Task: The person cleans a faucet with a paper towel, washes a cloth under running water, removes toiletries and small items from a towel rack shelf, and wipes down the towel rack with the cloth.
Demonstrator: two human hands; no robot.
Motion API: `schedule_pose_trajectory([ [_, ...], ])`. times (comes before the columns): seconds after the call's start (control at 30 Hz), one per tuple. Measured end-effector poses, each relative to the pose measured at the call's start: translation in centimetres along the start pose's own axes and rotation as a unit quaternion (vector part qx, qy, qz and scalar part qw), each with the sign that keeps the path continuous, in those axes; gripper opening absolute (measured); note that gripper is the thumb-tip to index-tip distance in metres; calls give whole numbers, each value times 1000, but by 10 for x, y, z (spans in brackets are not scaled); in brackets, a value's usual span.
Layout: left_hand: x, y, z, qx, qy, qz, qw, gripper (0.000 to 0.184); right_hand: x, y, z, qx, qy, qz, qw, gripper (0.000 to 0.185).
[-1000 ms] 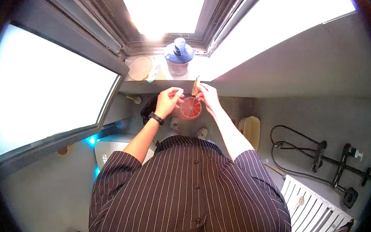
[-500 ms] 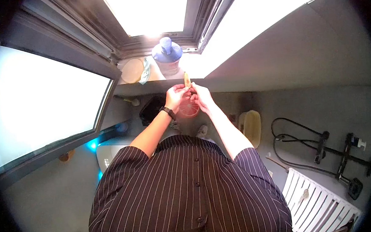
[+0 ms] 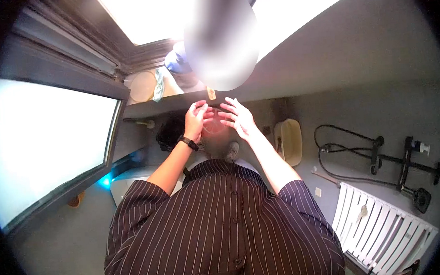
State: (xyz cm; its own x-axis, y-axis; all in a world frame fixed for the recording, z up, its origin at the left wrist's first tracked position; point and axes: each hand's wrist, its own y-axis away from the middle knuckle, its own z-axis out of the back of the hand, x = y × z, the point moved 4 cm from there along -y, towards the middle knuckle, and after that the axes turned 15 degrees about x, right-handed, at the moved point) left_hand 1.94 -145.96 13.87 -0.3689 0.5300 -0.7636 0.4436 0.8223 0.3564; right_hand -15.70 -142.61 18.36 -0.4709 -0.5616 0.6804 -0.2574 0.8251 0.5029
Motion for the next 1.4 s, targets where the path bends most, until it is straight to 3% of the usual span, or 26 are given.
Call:
schedule_pose_trajectory([
  [0.13, -1, 19, -21, 48, -35, -4, 998, 28, 9, 47, -4, 17, -59, 52, 997, 60],
  [0.2, -1, 31, -50, 126, -24, -9, 992, 28, 13, 78, 2, 18, -58, 95, 994, 65],
  [0.23, 3, 35, -68, 163, -42, -20, 985, 29, 18, 99, 6, -1, -97, 125, 987, 53],
  [0.27, 6, 38, -84, 198, -90, -33, 975, 26, 15, 117, 15, -13, -101, 143, 985, 53],
  [0.33, 20, 43, -126, 269, -110, -59, 955, 21, 11, 160, 41, -72, 53, 192, 977, 35],
  [0.37, 25, 48, -146, 286, -145, -39, 947, 17, 16, 186, 44, -112, 48, 228, 966, 18],
  [0.4, 35, 52, -167, 315, -153, -8, 936, 14, 17, 216, 52, -137, 77, 240, 958, 16],
  [0.5, 66, 76, -239, 399, -214, 24, 892, 11, 3, 315, 80, -183, 79, 325, 925, 17],
  [0.53, 83, 82, -265, 439, -256, -37, 860, 11, -7, 350, 93, -215, 97, 334, 913, 20],
  [0.63, 124, 136, -356, 488, -266, -26, 831, 12, -45, 458, 124, -251, 54, 407, 876, 22],
  [0.87, 265, 270, -533, 602, -321, 23, 731, 14, -151, 671, 184, -388, -20, 465, 796, 27],
  [0.93, 289, 304, -579, 639, -405, -63, 651, 14, -173, 718, 194, -416, -42, 478, 772, 27],
  [1.07, 318, 344, -658, 653, -452, -143, 591, 15, -206, 776, 219, -454, -85, 492, 738, 24],
  [1.4, 387, 288, -816, 615, -463, -331, 545, 21, -212, 843, 278, -521, -84, 471, 707, 23],
])
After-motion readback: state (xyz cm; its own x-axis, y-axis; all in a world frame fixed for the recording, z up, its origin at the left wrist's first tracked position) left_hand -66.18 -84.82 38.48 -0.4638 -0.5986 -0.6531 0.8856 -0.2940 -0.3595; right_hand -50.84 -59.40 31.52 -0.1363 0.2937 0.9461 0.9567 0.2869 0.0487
